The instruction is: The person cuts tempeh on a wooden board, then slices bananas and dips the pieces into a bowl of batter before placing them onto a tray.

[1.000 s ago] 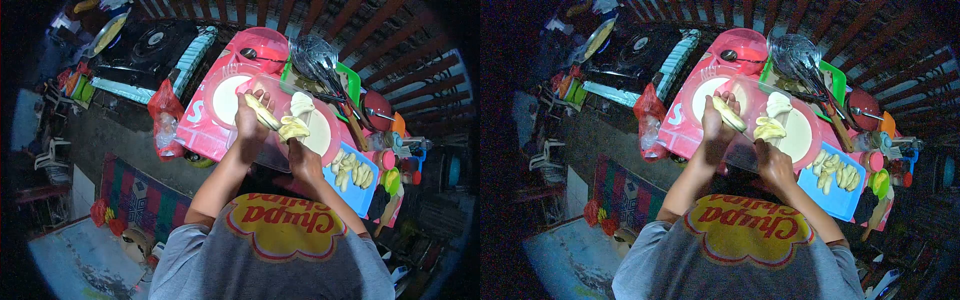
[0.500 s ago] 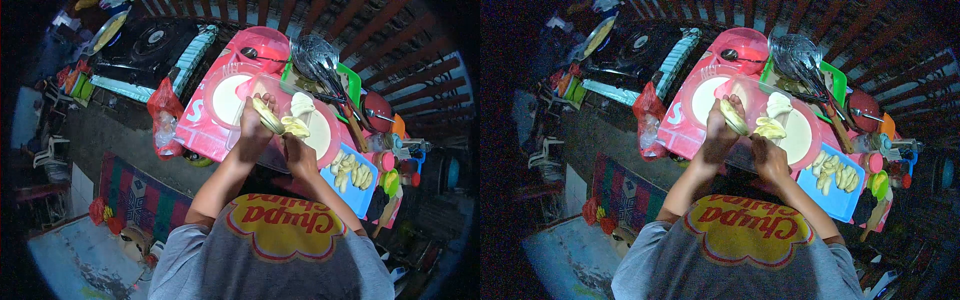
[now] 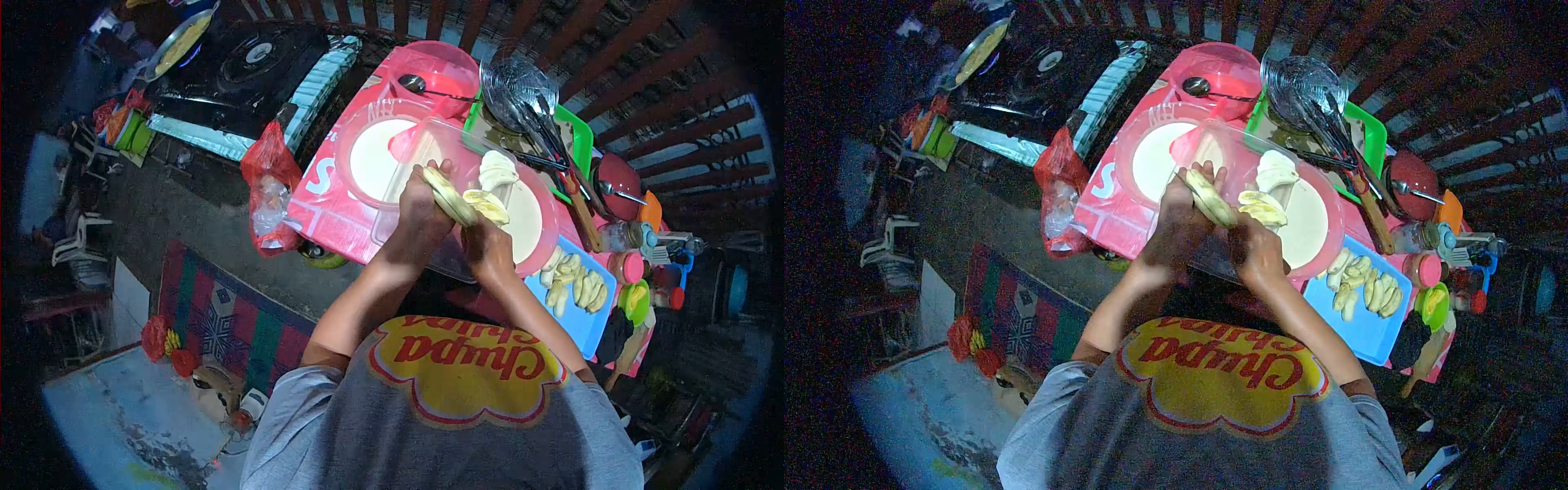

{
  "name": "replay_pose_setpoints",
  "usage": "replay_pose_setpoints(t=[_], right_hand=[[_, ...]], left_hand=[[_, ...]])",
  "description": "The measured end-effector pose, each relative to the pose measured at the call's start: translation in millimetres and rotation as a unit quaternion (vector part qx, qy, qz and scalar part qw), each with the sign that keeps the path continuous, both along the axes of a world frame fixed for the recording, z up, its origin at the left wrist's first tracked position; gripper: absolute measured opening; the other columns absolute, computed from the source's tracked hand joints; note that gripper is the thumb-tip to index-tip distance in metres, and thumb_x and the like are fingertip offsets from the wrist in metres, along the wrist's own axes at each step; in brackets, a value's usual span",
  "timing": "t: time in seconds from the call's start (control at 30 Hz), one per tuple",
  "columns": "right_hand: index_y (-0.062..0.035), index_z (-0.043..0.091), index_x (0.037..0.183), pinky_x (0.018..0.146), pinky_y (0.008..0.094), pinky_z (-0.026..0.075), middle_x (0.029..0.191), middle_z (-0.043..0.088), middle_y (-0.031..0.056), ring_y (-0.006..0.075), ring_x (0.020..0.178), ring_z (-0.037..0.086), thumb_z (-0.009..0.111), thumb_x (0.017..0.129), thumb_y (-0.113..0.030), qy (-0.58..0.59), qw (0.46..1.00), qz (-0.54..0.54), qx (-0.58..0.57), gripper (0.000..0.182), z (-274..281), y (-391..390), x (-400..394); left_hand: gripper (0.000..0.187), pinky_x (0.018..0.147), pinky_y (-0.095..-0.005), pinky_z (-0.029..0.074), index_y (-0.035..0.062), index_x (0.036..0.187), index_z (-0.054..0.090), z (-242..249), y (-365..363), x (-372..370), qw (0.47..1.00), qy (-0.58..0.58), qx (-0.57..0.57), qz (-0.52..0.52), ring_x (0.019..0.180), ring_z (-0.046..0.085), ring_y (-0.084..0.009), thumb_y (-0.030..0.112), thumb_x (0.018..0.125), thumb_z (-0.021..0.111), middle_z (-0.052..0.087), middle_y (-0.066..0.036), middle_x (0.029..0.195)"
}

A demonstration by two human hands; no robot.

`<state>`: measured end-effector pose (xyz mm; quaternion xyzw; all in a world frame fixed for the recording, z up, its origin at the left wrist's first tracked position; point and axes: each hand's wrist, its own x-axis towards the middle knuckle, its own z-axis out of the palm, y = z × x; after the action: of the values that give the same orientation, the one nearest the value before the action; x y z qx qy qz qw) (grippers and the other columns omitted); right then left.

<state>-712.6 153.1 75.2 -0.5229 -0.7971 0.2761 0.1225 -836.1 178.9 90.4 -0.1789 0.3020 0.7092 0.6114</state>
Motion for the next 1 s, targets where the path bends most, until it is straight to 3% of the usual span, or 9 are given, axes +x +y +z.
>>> replay_pose_setpoints(t=[0.57,0.6,0.63,0.67,0.73,0.87,0.9,0.93,1.0], right_hand=[[-0.0071,0.047,0.103,0.060,0.0384,0.044,0.075,0.053,0.0137,0.0290,0.069,0.055,0.055,0.065,-0.006,-0.104,0.982,0.066,0.142,0.039,-2.2,8.1,-1.0],[-0.0071,0.047,0.103,0.060,0.0384,0.044,0.075,0.053,0.0137,0.0290,0.069,0.055,0.055,0.065,-0.006,-0.104,0.982,0.062,0.142,0.039,3.4,8.3,-0.8],[-0.0080,0.047,0.103,0.058,0.0365,0.044,0.073,0.052,0.0112,0.0257,0.066,0.055,0.056,0.065,-0.010,-0.161,0.968,0.070,0.177,0.040,9.5,9.6,-0.1],[-0.0089,0.047,0.104,0.055,0.0345,0.044,0.072,0.050,0.0087,0.0224,0.064,0.054,0.057,0.065,-0.015,-0.218,0.950,0.076,0.212,0.041,14.0,12.0,1.3],[-0.0096,0.046,0.105,0.054,0.0325,0.043,0.072,0.051,0.0071,0.0203,0.064,0.054,0.057,0.065,-0.018,-0.238,0.933,0.073,0.262,0.042,17.8,15.7,8.7],[-0.0099,0.044,0.111,0.053,0.0296,0.041,0.071,0.049,0.0045,0.0181,0.067,0.051,0.052,0.065,-0.016,-0.255,0.906,0.103,0.321,0.048,27.7,21.5,27.2],[-0.0101,0.044,0.113,0.053,0.0298,0.040,0.070,0.048,0.0041,0.0178,0.067,0.051,0.051,0.065,-0.015,-0.264,0.895,0.120,0.340,0.049,28.4,24.8,33.8],[-0.0121,0.044,0.112,0.053,0.0308,0.039,0.070,0.047,0.0040,0.0178,0.067,0.050,0.050,0.065,-0.013,-0.238,0.902,0.115,0.340,0.048,30.9,27.2,39.8],[-0.0134,0.044,0.112,0.053,0.0312,0.040,0.070,0.047,0.0040,0.0178,0.067,0.050,0.050,0.064,-0.012,-0.241,0.898,0.120,0.348,0.048,37.1,32.4,53.5]], left_hand=[[0.023,0.092,-0.0353,0.033,0.0021,0.104,0.036,-6.3,-6.8,-4.6,0.997,-0.057,0.003,-0.050,0.101,0.044,-0.0236,0.019,0.089,0.029,0.045,-0.010,0.098],[0.023,0.089,-0.0329,0.035,0.0025,0.102,0.038,-22.9,-8.8,-6.8,0.910,0.371,0.164,-0.089,0.096,0.047,-0.0219,0.020,0.089,0.031,0.048,-0.009,0.094],[0.023,0.086,-0.0305,0.038,0.0030,0.100,0.041,-40.2,-9.7,-7.8,0.622,0.718,0.293,-0.108,0.090,0.051,-0.0202,0.021,0.089,0.033,0.051,-0.009,0.090],[0.023,0.086,-0.0305,0.038,0.0030,0.100,0.041,-61.7,-8.9,-6.5,0.620,0.717,0.300,-0.109,0.090,0.051,-0.0202,0.021,0.089,0.033,0.051,-0.009,0.090],[0.027,0.077,-0.0293,0.042,0.0029,0.095,0.047,-83.7,-11.0,-3.0,0.826,0.453,0.268,-0.201,0.079,0.054,-0.0176,0.027,0.087,0.038,0.054,-0.007,0.080],[0.033,0.068,-0.0292,0.045,0.0020,0.096,0.049,-23.5,-30.6,-0.9,0.633,0.676,0.201,-0.318,0.072,0.054,-0.0171,0.032,0.087,0.037,0.055,-0.006,0.078],[0.036,0.067,-0.0283,0.045,0.0015,0.097,0.048,-15.6,-28.9,-3.6,0.834,0.366,0.158,-0.381,0.070,0.054,-0.0171,0.034,0.086,0.038,0.055,-0.006,0.078],[0.039,0.065,-0.0274,0.045,0.0010,0.099,0.048,-12.4,-27.1,-5.7,0.916,0.003,0.088,-0.390,0.068,0.054,-0.0171,0.036,0.085,0.039,0.054,-0.006,0.077],[0.039,0.064,-0.0269,0.045,0.0018,0.103,0.046,-25.9,-21.5,-9.7,0.900,-0.024,0.117,-0.419,0.069,0.054,-0.0172,0.036,0.085,0.040,0.055,-0.006,0.080]])
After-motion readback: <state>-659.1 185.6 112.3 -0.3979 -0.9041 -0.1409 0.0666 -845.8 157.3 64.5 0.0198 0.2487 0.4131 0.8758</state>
